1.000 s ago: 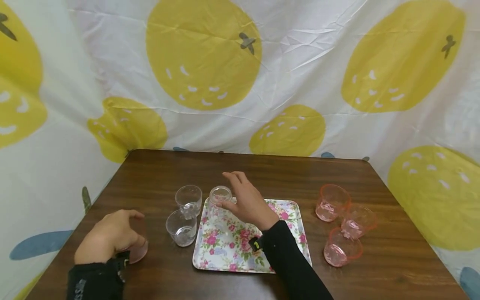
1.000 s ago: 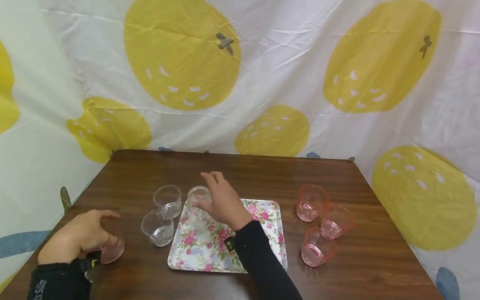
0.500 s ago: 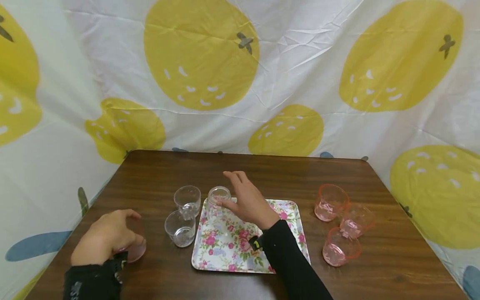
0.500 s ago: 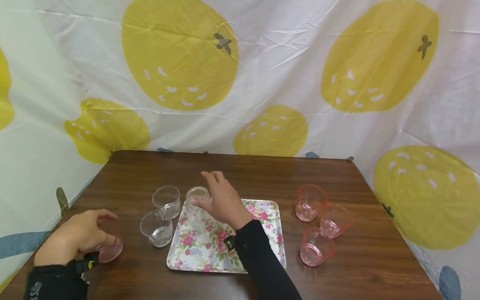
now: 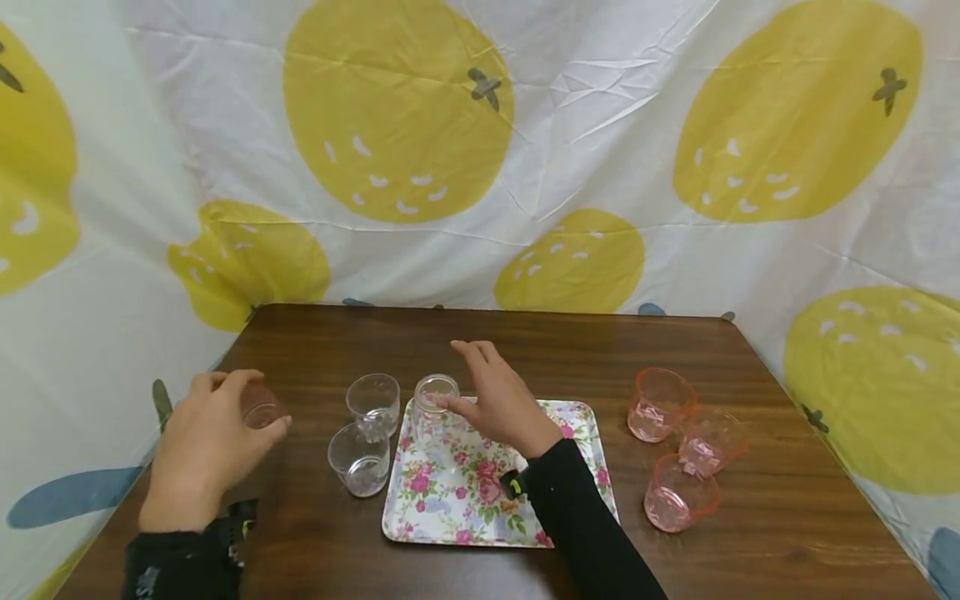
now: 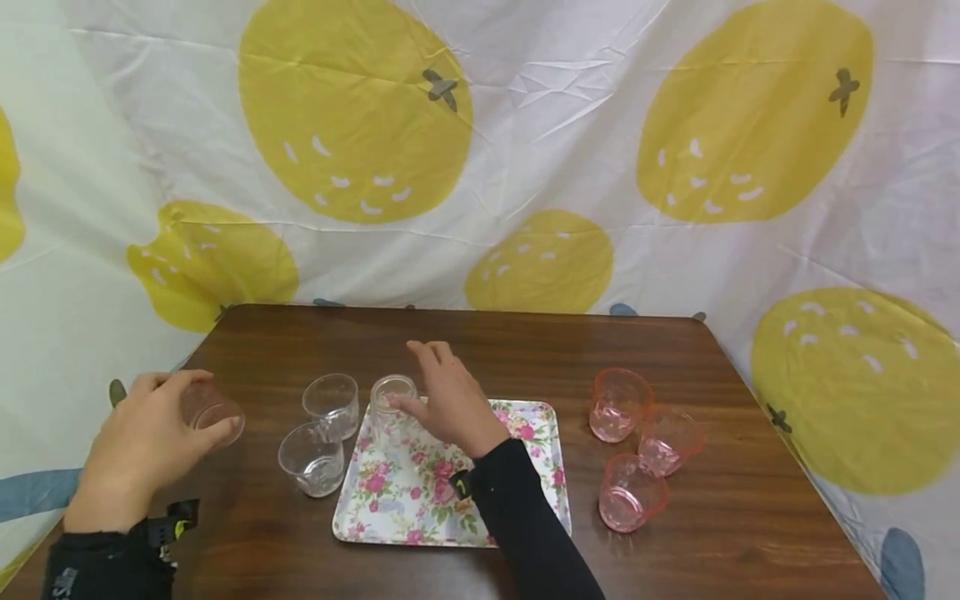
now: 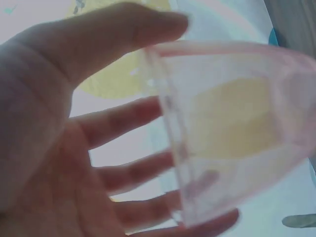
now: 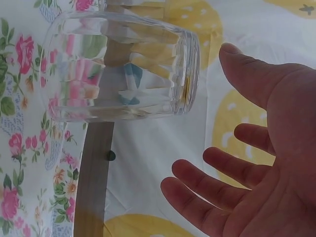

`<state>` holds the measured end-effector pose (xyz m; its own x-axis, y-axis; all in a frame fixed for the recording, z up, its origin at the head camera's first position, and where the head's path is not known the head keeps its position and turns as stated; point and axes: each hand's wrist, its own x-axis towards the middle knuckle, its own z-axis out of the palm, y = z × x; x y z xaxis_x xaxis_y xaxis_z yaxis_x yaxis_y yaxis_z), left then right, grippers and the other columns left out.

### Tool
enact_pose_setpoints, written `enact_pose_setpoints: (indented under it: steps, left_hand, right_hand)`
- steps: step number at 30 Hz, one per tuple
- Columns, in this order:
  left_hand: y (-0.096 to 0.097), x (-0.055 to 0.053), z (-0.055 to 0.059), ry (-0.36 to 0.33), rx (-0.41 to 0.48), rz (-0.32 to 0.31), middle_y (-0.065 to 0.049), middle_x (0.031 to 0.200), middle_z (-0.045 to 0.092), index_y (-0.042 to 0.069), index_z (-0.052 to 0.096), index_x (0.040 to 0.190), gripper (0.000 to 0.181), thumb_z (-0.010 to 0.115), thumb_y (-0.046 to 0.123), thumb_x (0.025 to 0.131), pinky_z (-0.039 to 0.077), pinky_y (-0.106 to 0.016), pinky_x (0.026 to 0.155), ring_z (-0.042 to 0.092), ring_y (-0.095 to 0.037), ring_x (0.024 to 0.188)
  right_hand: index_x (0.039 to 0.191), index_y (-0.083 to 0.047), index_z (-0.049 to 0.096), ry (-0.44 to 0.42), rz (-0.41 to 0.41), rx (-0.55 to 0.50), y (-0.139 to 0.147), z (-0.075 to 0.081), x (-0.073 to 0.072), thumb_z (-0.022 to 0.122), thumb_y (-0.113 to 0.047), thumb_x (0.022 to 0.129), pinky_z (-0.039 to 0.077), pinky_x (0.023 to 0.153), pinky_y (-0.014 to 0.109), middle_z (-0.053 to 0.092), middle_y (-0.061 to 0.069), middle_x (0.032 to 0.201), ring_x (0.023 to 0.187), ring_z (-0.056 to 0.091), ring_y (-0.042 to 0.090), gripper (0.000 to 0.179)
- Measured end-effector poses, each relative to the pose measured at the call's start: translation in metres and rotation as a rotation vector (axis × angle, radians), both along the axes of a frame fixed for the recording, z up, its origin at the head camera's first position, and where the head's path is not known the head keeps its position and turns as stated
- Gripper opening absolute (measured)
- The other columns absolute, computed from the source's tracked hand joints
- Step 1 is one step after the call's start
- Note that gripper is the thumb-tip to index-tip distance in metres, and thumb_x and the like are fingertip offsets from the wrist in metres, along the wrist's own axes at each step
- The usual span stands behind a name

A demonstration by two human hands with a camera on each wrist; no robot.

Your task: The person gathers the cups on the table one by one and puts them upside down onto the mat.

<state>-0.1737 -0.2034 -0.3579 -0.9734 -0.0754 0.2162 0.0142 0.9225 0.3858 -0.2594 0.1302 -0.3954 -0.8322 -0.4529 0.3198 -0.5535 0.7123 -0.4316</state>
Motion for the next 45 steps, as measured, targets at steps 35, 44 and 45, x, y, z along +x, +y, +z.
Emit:
enact_pose_setpoints:
  steps: [35,44,45]
  left_hand:
    - [0.092,-0.043,0.016,0.526,0.520,-0.265,-0.012,0.127,0.050,0.014,0.060,0.137,0.059,0.083,0.022,0.083,0.057,-0.022,0.082,0.059,-0.025,0.114]
    - [0.120,-0.059,0.008,0.487,0.653,-0.393,-0.010,0.128,0.051,0.014,0.059,0.137,0.057,0.081,0.019,0.085,0.061,-0.042,0.084,0.061,-0.025,0.116]
    - [0.123,-0.061,0.007,0.474,0.675,-0.405,-0.010,0.128,0.051,0.014,0.058,0.138,0.057,0.081,0.019,0.086,0.061,-0.040,0.083,0.061,-0.025,0.116]
  right_hand:
    - [0.151,-0.013,0.040,-0.141,0.056,-0.464,0.015,0.017,-0.003,0.059,-0.032,0.103,0.050,0.101,0.049,0.045,0.010,0.150,0.133,0.049,0.033,0.054]
    - [0.146,-0.007,0.043,-0.174,0.137,-0.721,0.019,0.022,-0.006,0.049,-0.018,0.107,0.054,0.097,0.051,0.050,0.020,0.143,0.125,0.057,0.037,0.041]
    - [0.146,-0.006,0.043,-0.181,0.152,-0.746,0.020,0.023,-0.006,0.048,-0.017,0.107,0.054,0.096,0.052,0.049,0.022,0.142,0.125,0.057,0.038,0.041]
